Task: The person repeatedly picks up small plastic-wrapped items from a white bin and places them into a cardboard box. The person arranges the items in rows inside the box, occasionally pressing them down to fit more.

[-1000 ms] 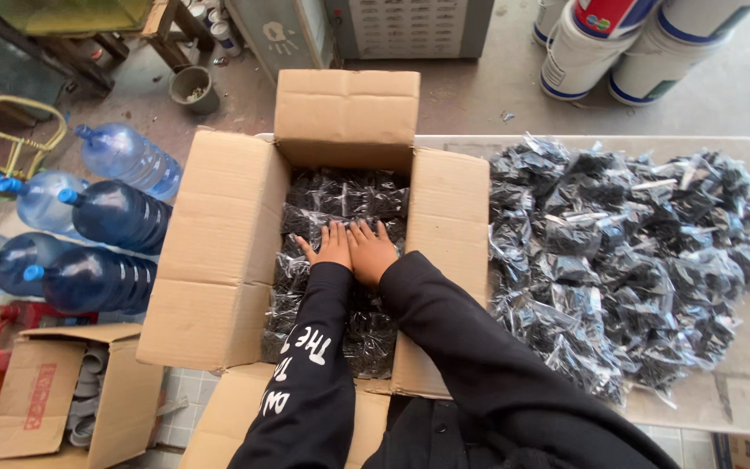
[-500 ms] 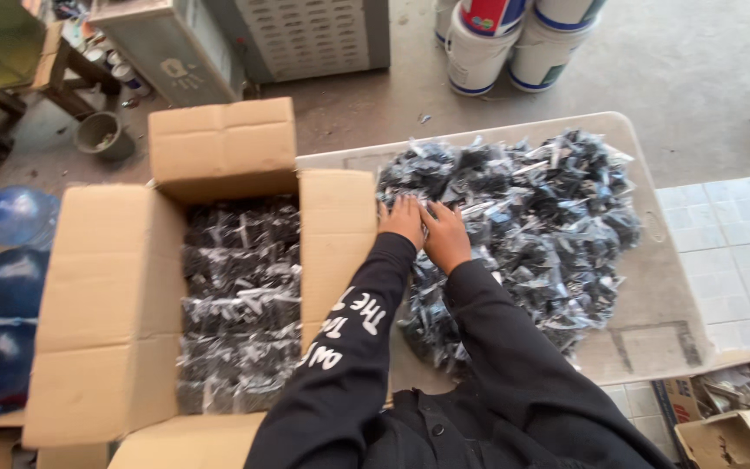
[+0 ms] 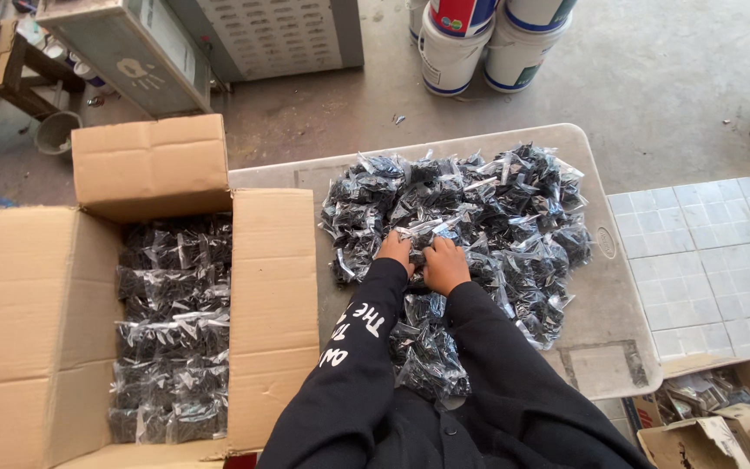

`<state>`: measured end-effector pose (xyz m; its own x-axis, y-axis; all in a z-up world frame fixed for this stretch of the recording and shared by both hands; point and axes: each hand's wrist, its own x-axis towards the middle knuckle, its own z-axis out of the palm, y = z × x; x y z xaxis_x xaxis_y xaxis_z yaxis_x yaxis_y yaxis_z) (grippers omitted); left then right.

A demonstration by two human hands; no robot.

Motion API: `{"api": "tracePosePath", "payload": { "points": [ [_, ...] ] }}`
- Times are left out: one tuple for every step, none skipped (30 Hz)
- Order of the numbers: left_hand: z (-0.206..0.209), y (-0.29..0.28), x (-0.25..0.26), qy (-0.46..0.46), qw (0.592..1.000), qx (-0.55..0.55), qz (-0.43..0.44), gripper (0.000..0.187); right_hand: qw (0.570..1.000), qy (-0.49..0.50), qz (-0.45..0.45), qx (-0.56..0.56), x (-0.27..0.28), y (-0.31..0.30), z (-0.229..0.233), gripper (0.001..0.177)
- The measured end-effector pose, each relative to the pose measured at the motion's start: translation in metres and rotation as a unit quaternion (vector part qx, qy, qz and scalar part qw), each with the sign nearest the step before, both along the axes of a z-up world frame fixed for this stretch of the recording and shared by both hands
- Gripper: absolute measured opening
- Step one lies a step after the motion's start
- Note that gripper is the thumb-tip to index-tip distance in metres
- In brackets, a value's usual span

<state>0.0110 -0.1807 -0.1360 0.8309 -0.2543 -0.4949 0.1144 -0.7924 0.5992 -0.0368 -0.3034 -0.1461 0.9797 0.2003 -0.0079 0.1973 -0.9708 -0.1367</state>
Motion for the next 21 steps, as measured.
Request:
{"api": "tracePosePath", "payload": {
  "points": [
    [-0.003, 0.003, -0.002, 0.002, 1.000, 0.001, 0.004, 0.037, 1.000, 0.002, 0.004, 0.001, -0.001, -0.003, -0.001, 0.024],
    [-0.006, 0.005, -0.003, -0.036, 0.997, 0.026, -0.065, 0.036, 0.998, 0.004, -0.005, 0.057, -0.002, -0.006, -0.002, 0.021],
    [-0.008, 0.008, -0.004, -0.074, 0.987, 0.050, -0.134, 0.036, 0.994, 0.006, -0.015, 0.112, -0.004, -0.009, -0.002, 0.017],
    [-0.004, 0.012, -0.007, -0.074, 0.987, 0.050, -0.131, 0.036, 0.994, 0.005, -0.012, 0.112, -0.002, -0.012, -0.003, 0.017],
    [0.000, 0.016, -0.009, -0.047, 0.995, -0.018, -0.083, 0.034, 0.969, 0.044, -0.072, 0.233, -0.001, -0.014, -0.003, 0.022],
    [0.004, 0.021, -0.013, -0.018, 0.996, -0.086, -0.035, 0.032, 0.924, 0.084, -0.131, 0.348, -0.001, -0.016, -0.004, 0.026],
    [0.010, 0.023, -0.014, -0.018, 0.996, -0.085, -0.033, 0.032, 0.924, 0.085, -0.129, 0.349, 0.000, -0.017, 0.000, 0.026],
    [0.015, 0.024, -0.014, 0.000, 0.984, -0.174, 0.040, 0.045, 0.808, 0.125, -0.202, 0.539, 0.001, -0.017, 0.005, 0.022],
    [0.021, 0.026, -0.014, 0.019, 0.959, -0.261, 0.112, 0.061, 0.645, 0.160, -0.263, 0.699, 0.003, -0.018, 0.009, 0.025],
    [0.025, 0.024, -0.012, 0.017, 0.959, -0.261, 0.112, 0.061, 0.645, 0.159, -0.262, 0.700, 0.003, -0.013, 0.015, 0.025],
    [0.029, 0.023, -0.010, 0.049, 0.921, -0.344, 0.178, 0.052, 0.568, 0.160, -0.265, 0.763, 0.003, -0.008, 0.021, 0.025],
    [0.034, 0.021, -0.007, 0.079, 0.870, -0.423, 0.240, 0.045, 0.485, 0.160, -0.264, 0.818, 0.004, -0.003, 0.027, 0.029],
    [0.038, 0.022, -0.007, 0.077, 0.870, -0.425, 0.240, 0.045, 0.486, 0.159, -0.262, 0.818, 0.004, -0.001, 0.032, 0.029],
    [0.042, 0.026, -0.007, 0.077, 0.855, -0.453, 0.240, 0.041, 0.473, 0.148, -0.248, 0.832, 0.004, 0.004, 0.036, 0.031],
    [0.046, 0.030, -0.008, 0.078, 0.840, -0.480, 0.240, 0.038, 0.460, 0.137, -0.234, 0.845, 0.003, 0.009, 0.040, 0.035],
    [0.053, 0.035, -0.010, 0.074, 0.839, -0.481, 0.242, 0.038, 0.461, 0.138, -0.231, 0.845, 0.004, 0.016, 0.045, 0.035],
    [0.061, 0.040, -0.013, 0.073, 0.848, -0.475, 0.224, 0.034, 0.492, 0.137, -0.240, 0.825, 0.005, 0.024, 0.050, 0.035],
    [0.067, 0.046, -0.017, 0.073, 0.855, -0.468, 0.209, 0.031, 0.523, 0.138, -0.250, 0.803, 0.004, 0.033, 0.054, 0.037],
    [0.071, 0.055, -0.018, 0.071, 0.854, -0.469, 0.213, 0.031, 0.524, 0.142, -0.247, 0.803, 0.007, 0.041, 0.054, 0.037],
    [0.076, 0.065, -0.018, 0.059, 0.852, -0.471, 0.222, 0.029, 0.506, 0.137, -0.239, 0.818, 0.010, 0.050, 0.053, 0.029],
    [0.080, 0.076, -0.018, 0.048, 0.849, -0.474, 0.230, 0.028, 0.486, 0.133, -0.231, 0.832, 0.014, 0.060, 0.052, 0.021]
  ]
}}
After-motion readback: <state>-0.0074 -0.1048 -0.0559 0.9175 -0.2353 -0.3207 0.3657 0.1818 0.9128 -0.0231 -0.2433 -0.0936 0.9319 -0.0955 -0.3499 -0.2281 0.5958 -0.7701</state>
